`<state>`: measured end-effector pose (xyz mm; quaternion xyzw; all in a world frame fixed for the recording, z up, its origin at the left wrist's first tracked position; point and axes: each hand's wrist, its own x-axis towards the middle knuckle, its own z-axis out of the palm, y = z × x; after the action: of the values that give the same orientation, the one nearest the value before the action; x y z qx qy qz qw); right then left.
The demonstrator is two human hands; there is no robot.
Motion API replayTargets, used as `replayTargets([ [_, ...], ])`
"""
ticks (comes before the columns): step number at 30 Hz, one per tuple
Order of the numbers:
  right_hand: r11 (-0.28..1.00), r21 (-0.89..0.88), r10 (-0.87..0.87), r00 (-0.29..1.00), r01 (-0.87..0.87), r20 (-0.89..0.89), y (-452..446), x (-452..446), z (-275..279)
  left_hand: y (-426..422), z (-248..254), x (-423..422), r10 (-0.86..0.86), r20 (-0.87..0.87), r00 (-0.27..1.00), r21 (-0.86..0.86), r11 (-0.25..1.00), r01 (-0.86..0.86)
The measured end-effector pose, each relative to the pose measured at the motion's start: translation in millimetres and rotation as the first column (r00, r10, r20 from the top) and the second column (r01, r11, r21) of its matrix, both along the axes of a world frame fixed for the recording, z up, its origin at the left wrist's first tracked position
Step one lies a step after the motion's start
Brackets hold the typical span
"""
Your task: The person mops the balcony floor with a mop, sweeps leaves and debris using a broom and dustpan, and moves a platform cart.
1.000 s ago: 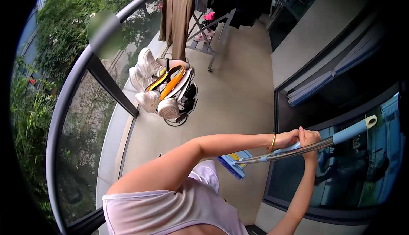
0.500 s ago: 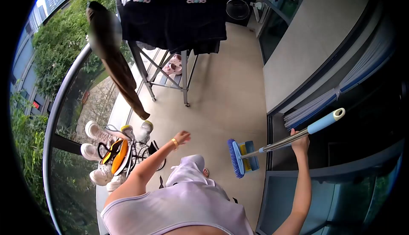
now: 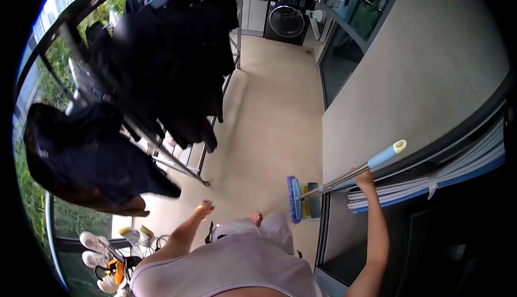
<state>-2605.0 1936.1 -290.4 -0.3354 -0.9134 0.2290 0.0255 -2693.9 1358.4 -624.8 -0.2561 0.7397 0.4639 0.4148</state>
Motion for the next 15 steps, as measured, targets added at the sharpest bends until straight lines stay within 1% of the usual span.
replayTargets([
  [1,0.991,-0.125,-0.019,0.969,0.051,0.247,22.8,-30.4,3.3,61.6,15.4,-49.8,0.054,-0.1,0.994,0.135,0.99,-0.04],
  [2,0.98,-0.197,-0.017,0.994,0.039,0.11,39.1,-54.3,-3.3,114.8,18.0,-98.4,0.034,-0.144,0.989,0.243,0.97,0.002],
  [3,0.989,-0.149,0.007,0.99,0.015,0.144,49.8,-75.6,-17.6,160.5,31.2,-142.6,-0.036,-0.143,0.989,0.282,0.956,0.076],
  [4,0.995,-0.1,0.039,0.982,-0.021,0.185,74.9,-104.6,-23.9,209.8,51.2,-176.5,-0.122,-0.256,0.959,0.295,0.935,0.197],
  [5,0.99,-0.138,0.055,0.974,-0.025,0.22,88.3,-135.0,-13.4,251.9,67.6,-208.4,-0.198,-0.361,0.911,0.296,0.902,0.314],
  [6,0.99,-0.137,0.056,0.975,-0.027,0.216,107.9,-170.7,-13.2,288.2,78.0,-242.0,-0.197,-0.365,0.91,0.296,0.902,0.314],
  [8,0.975,-0.215,0.107,0.961,-0.051,0.254,149.0,-233.5,-13.2,344.2,87.5,-292.5,-0.335,-0.554,0.763,0.255,0.804,0.538],
  [9,0.964,-0.234,0.156,0.98,-0.124,0.125,181.5,-263.0,-31.9,359.5,57.4,-315.7,-0.294,-0.525,0.798,0.317,0.803,0.505],
  [10,0.963,-0.248,0.143,0.978,-0.102,0.155,198.7,-295.2,-25.6,366.1,75.2,-328.5,-0.286,-0.422,0.86,0.295,0.854,0.429],
  [12,0.952,-0.277,0.178,0.972,-0.13,0.153,225.1,-372.2,-23.2,349.4,45.6,-349.9,-0.184,-0.258,0.948,0.248,0.936,0.249],
  [14,0.941,-0.311,0.194,0.965,-0.133,0.175,251.8,-451.2,-13.8,313.6,12.7,-369.2,-0.235,-0.245,0.941,0.238,0.926,0.293],
  [15,0.939,-0.291,0.237,0.958,-0.183,0.16,273.9,-507.6,-6.4,298.3,-14.1,-387.0,-0.171,-0.217,0.961,0.252,0.941,0.225],
])
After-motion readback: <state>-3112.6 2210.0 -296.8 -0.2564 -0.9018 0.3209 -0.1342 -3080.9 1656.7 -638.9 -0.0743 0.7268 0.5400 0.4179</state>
